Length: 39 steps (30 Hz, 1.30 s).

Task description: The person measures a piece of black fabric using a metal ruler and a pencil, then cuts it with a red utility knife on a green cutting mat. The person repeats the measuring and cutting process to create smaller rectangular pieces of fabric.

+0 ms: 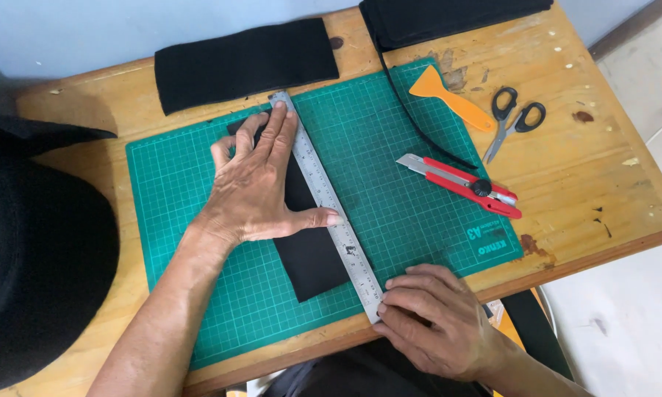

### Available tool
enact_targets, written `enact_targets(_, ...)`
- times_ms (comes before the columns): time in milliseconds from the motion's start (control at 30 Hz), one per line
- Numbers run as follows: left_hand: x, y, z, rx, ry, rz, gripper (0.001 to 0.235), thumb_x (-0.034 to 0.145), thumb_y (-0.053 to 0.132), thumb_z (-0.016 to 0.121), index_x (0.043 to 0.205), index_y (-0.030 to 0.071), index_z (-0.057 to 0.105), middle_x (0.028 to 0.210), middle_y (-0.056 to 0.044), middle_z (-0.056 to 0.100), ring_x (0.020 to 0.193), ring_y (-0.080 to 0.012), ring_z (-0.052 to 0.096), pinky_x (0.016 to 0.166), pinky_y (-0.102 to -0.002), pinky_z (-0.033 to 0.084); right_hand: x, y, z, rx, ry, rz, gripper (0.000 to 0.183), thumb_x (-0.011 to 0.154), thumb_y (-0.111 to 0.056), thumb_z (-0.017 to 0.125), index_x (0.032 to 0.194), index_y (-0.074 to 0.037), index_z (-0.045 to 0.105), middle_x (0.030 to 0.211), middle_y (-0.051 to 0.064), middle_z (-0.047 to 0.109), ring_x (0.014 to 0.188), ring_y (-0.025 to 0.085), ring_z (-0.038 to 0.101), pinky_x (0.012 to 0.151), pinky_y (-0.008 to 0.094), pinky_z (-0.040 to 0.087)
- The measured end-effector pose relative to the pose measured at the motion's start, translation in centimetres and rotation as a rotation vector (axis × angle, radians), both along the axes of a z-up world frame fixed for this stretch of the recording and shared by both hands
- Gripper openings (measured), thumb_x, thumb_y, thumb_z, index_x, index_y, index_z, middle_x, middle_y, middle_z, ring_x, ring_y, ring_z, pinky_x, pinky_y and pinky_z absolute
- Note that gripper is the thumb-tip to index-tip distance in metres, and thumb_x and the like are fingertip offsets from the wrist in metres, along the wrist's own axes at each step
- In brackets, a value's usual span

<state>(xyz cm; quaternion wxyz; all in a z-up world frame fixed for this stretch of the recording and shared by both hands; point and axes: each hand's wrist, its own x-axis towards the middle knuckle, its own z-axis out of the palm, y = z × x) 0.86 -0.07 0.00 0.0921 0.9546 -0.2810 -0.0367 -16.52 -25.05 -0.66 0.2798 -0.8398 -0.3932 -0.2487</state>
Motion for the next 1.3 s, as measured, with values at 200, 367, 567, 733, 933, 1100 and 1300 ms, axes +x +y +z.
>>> enact_targets(200, 0.1, -0.3, 0.6, 0.044, 0.095, 0.031, 0.145, 0.065, 0.101, 0.058, 0.166, 0.009, 0.007, 0.175, -0.009, 0.001, 0.154, -0.0321, 0.008, 0.110, -0.055, 0.014, 0.3, -1.0, -0.4, 0.184, 0.200, -0.086, 0.022, 0.087, -0.003, 0.078, 0.107, -0.001, 0.069, 0.112, 0.018, 0.069, 0.086, 0.018, 0.075, 0.076, 0.024, 0.067)
enact_targets(367, 0.3, -0.4, 0.5, 0.033, 0.076, 0.024, 0.146, 0.064, 0.101, 0.059, 0.166, 0.008, 0.010, 0.175, -0.009, 0.003, 0.154, -0.0323, 0.008, 0.109, -0.056, 0.015, 3.9, -1.1, 1.6, -0.129, 0.092, -0.020, 0.012, 0.092, 0.004, 0.065, 0.104, 0.001, 0.067, 0.104, 0.017, 0.066, 0.078, 0.026, 0.067, 0.065, 0.035, 0.057)
enact_targets(567, 0.0, -0.3, 0.4, 0.039, 0.101, 0.043, 0.147, 0.062, 0.102, 0.058, 0.166, 0.010, 0.008, 0.175, -0.008, 0.000, 0.153, -0.0332, 0.007, 0.109, -0.055, 0.015, 5.1, -0.7, 1.9, -0.253, 0.098, 0.066, 0.020, 0.089, 0.012, 0.062, 0.105, 0.000, 0.065, 0.103, 0.016, 0.065, 0.081, 0.028, 0.064, 0.066, 0.039, 0.054)
enact_targets(733, 0.1, -0.2, 0.4, 0.034, 0.075, 0.027, 0.146, 0.063, 0.103, 0.056, 0.166, 0.009, 0.009, 0.175, -0.009, 0.003, 0.154, -0.0327, 0.009, 0.109, -0.056, 0.016, 5.5, -0.4, 2.1, -0.275, 0.083, 0.077, 0.013, 0.095, 0.009, 0.057, 0.099, -0.001, 0.063, 0.103, 0.014, 0.063, 0.077, 0.027, 0.057, 0.063, 0.038, 0.046)
enact_targets(933, 0.1, -0.2, 0.1, 0.059, 0.068, 0.043, 0.146, 0.063, 0.105, 0.052, 0.166, 0.011, 0.008, 0.175, -0.007, 0.000, 0.153, -0.0343, 0.007, 0.108, -0.053, 0.017, 5.8, -0.8, 0.9, -0.304, 0.151, 0.074, 0.022, 0.086, 0.013, 0.060, 0.099, -0.004, 0.065, 0.104, 0.010, 0.060, 0.081, 0.025, 0.057, 0.062, 0.037, 0.043)
enact_targets(1100, 0.0, 0.0, -0.3, 0.003, 0.004, 0.011, 0.145, 0.064, 0.104, 0.048, 0.166, 0.007, 0.011, 0.174, -0.011, 0.005, 0.152, -0.0362, 0.011, 0.107, -0.054, 0.018, 5.9, -0.9, 0.7, -0.230, 0.163, 0.079, 0.028, 0.083, 0.017, 0.061, 0.101, -0.004, 0.065, 0.103, 0.011, 0.059, 0.080, 0.025, 0.056, 0.062, 0.037, 0.048)
enact_targets(1300, 0.0, -0.3, 0.2, 0.045, 0.053, 0.041, 0.146, 0.063, 0.104, 0.051, 0.166, 0.010, 0.009, 0.175, -0.007, 0.000, 0.152, -0.0337, 0.010, 0.106, -0.054, 0.020, 6.2, -0.9, 1.0, -0.188, 0.174, 0.106, 0.021, 0.089, 0.015, 0.060, 0.097, -0.004, 0.063, 0.102, 0.012, 0.058, 0.080, 0.028, 0.054, 0.062, 0.039, 0.045)
